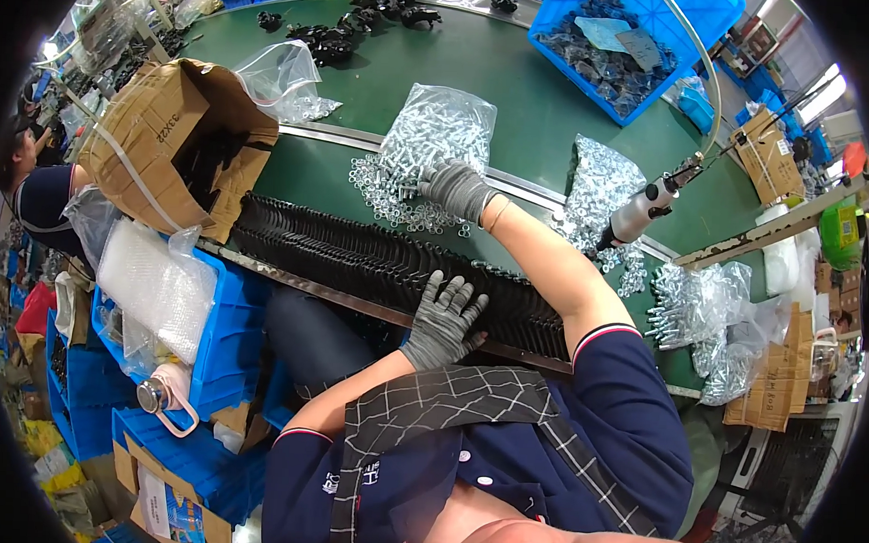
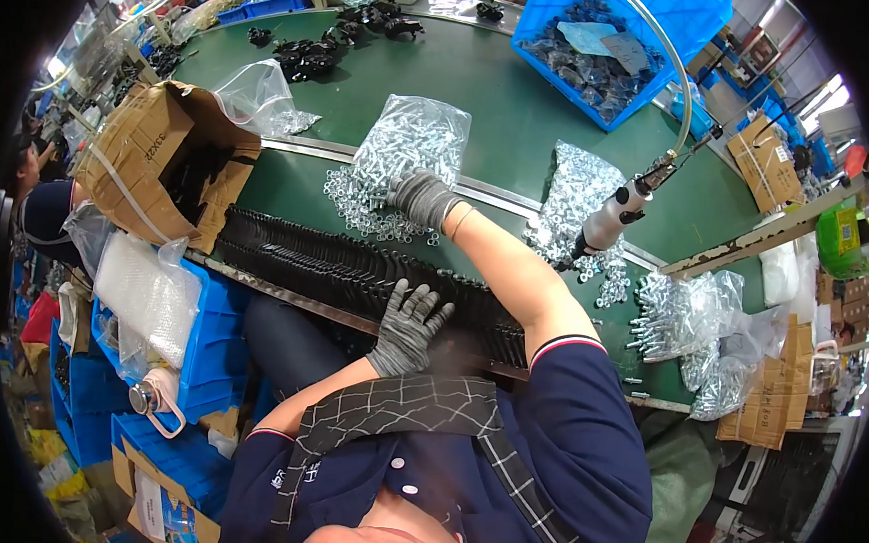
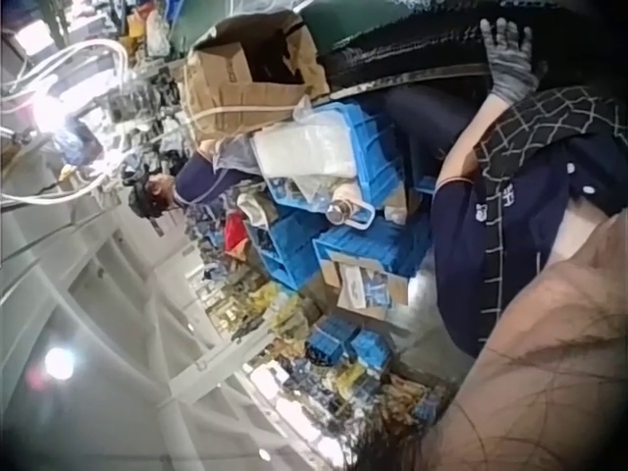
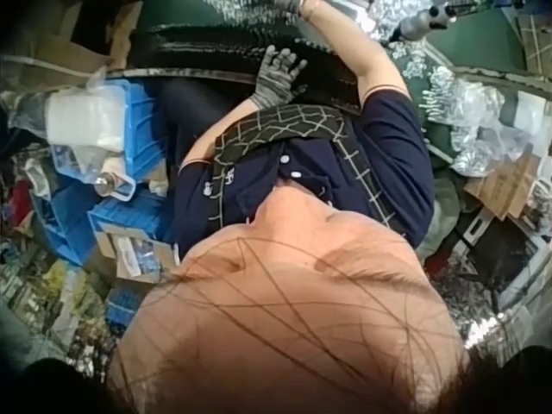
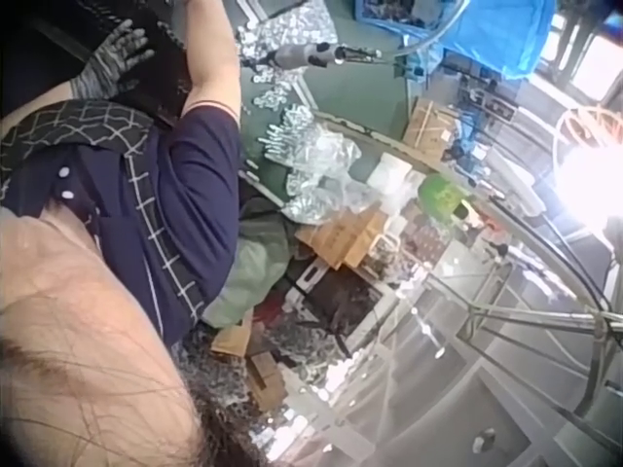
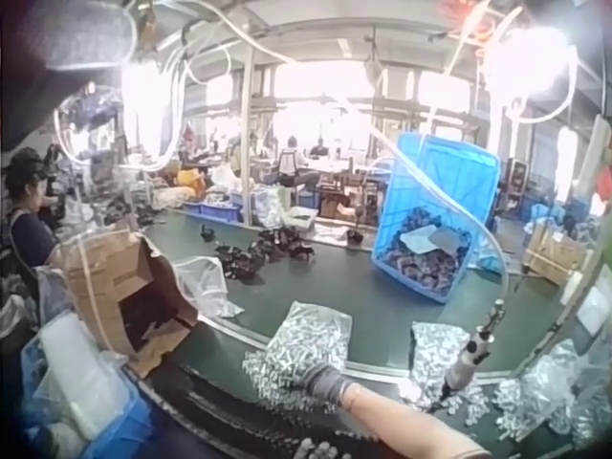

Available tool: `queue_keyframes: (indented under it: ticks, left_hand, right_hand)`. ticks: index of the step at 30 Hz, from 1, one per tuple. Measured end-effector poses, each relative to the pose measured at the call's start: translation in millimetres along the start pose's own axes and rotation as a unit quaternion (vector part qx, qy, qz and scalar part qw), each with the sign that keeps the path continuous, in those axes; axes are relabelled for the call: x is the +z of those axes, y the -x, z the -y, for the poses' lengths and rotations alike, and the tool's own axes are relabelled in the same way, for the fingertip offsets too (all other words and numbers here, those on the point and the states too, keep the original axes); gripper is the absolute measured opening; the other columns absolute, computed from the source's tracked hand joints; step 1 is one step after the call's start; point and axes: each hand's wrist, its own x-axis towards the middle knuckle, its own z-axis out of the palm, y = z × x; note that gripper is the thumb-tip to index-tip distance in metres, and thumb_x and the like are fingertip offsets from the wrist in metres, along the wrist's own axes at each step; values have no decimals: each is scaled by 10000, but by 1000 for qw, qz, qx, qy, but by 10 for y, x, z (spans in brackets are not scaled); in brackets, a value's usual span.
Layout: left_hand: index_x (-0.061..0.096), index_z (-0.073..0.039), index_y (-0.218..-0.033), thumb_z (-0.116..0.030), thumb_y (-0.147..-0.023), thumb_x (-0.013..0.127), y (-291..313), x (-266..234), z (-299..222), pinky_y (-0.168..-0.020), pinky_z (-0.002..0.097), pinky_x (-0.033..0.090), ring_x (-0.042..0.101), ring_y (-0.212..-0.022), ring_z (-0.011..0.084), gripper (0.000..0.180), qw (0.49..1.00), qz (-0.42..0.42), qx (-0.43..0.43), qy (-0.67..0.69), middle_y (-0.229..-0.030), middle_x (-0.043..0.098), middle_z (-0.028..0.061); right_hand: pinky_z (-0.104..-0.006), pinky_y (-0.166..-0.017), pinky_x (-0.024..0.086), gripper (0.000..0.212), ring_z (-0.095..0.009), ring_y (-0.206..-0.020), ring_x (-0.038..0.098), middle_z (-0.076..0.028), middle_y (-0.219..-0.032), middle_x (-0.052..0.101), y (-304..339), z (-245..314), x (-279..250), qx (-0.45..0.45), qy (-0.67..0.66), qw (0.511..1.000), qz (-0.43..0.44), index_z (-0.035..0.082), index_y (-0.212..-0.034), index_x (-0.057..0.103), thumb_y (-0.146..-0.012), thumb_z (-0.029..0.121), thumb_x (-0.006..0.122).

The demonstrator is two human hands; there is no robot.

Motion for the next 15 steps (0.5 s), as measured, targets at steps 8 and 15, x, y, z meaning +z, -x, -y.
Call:
queue_keyframes:
  ticks: [8,15]
  left_hand:
    - [622,-127,-1255,-508,-794,606,-76,-95,-72,-1139,647,137,494,-1260,319,598,999,18,32,-23,-1256,602,144]
    - [627,-150,-1248,-463,-781,635,-109,-115,-27,-1141,647,134,480,-1278,309,563,999,7,39,-15,-1299,599,77]
  right_hand:
    - [-392,-818,492,254,-258,-996,615,-82,-1067,622,33,-84,149,-119,57,989,-72,104,-1033,649,-840,237,549]
    - [-402,-825,499,215,-285,-975,625,-87,-1038,638,204,-204,133,-141,45,985,-86,86,-1009,628,-855,228,578]
